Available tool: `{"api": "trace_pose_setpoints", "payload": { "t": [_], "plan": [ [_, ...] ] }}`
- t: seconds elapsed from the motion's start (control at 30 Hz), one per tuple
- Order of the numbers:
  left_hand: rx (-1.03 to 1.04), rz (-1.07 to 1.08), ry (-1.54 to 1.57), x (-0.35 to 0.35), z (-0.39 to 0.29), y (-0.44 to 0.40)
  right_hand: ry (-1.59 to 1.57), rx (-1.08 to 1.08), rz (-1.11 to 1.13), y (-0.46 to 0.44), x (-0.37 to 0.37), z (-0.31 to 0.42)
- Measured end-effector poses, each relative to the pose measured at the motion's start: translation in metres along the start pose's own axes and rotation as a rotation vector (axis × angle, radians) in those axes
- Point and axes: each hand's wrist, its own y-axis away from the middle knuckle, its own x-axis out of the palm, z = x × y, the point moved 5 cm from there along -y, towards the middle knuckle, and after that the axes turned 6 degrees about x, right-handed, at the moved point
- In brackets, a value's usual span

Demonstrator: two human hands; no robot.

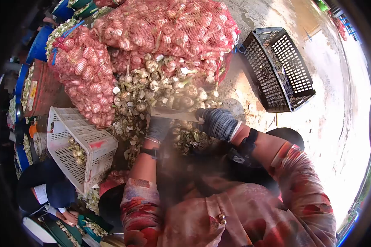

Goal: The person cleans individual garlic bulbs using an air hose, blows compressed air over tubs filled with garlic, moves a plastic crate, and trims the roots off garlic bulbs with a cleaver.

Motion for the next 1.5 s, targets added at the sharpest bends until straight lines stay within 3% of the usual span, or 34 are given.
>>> {"api": "trace_pose_setpoints", "payload": {
  "t": [0.03,0.13,0.2,0.27,0.3,0.4,0.43,0.47,0.53,0.57,0.6,0.63,0.67,0.73,0.77,0.8,0.87,0.9,0.93,0.97,1.0,1.07,1.1,1.17,1.33,1.4,1.5],
  "plan": [
    [-0.006,-0.003,-0.006,-0.012,-0.004,0.008,0.019,-0.071,-0.023,0.001,0.006,0.005],
    [-0.001,-0.288,0.365,-0.056,-0.018,0.032,0.116,-0.155,-0.063,0.009,0.003,0.020],
    [-0.153,-0.257,0.851,-0.057,-0.016,0.053,0.049,-0.144,-0.063,0.003,0.004,0.011],
    [-0.423,-0.236,1.285,-0.098,-0.025,0.060,0.211,0.086,0.099,-0.028,0.032,-0.053],
    [-0.391,-0.375,1.292,-0.107,-0.027,0.063,0.325,-0.114,0.047,-0.021,0.021,-0.038],
    [-0.266,-0.295,1.204,-0.100,-0.026,0.061,-0.449,0.100,0.038,-0.006,0.016,-0.010],
    [-0.176,-0.300,0.880,-0.124,-0.035,0.056,-0.542,-0.089,-0.068,-0.003,0.012,0.012],
    [-0.174,-0.289,0.890,-0.126,-0.040,0.051,-0.616,-0.287,-0.161,0.001,0.009,0.033],
    [-0.208,-0.416,0.888,-0.143,-0.051,0.048,-0.636,-0.343,-0.110,-0.003,0.006,0.051],
    [-0.328,-0.537,1.156,-0.157,-0.060,0.051,-0.639,-0.341,-0.113,0.003,-0.003,0.052],
    [-0.326,-0.543,1.150,-0.156,-0.058,0.052,-0.719,-0.066,0.034,0.005,-0.010,0.049],
    [-0.384,-0.554,1.426,-0.144,-0.053,0.053,-0.783,0.212,0.185,0.006,-0.008,0.044],
    [-0.443,-0.562,1.704,-0.127,-0.048,0.055,-0.774,0.204,0.191,0.005,-0.003,0.046],
    [-0.240,-0.469,0.624,-0.121,-0.045,0.053,-1.216,0.266,0.180,0.007,0.022,0.038],
    [-0.376,-0.343,0.854,-0.105,-0.044,0.050,-1.252,0.228,0.234,-0.002,0.040,0.028],
    [-0.406,-0.319,0.888,-0.100,-0.045,0.051,-1.254,0.237,0.233,0.002,0.033,0.032],
    [-0.468,-0.274,0.954,-0.090,-0.047,0.055,-0.904,0.170,0.234,0.013,0.011,0.051],
    [-0.490,-0.413,1.455,-0.101,-0.049,0.054,-0.787,-0.024,0.093,0.004,0.015,0.046],
    [-0.493,-0.553,1.955,-0.106,-0.051,0.053,-0.791,-0.022,0.094,0.004,0.014,0.043],
    [-0.497,-0.548,1.953,-0.104,-0.049,0.053,-0.487,-0.121,-0.083,0.008,0.001,0.042],
    [-0.446,-0.608,1.719,-0.107,-0.042,0.054,-0.179,-0.215,-0.254,0.014,-0.011,0.047],
    [-0.396,-0.650,1.486,-0.098,-0.032,0.058,-0.131,-0.230,-0.194,0.029,-0.025,0.058],
    [-0.270,-0.501,1.145,-0.081,-0.028,0.061,-0.017,-0.304,-0.203,0.036,-0.026,0.063],
    [-0.019,-0.400,0.337,-0.058,-0.036,0.067,0.088,-0.377,-0.205,0.039,-0.018,0.066],
    [-0.066,-0.455,0.251,-0.038,-0.037,0.083,0.075,-0.386,-0.090,0.038,-0.005,0.066],
    [-0.162,-0.403,0.437,-0.027,-0.030,0.086,0.055,-0.424,-0.106,0.039,0.001,0.065],
    [-0.138,-0.481,0.373,-0.037,-0.036,0.082,0.094,-0.365,-0.075,0.030,0.013,0.060]
  ]
}}
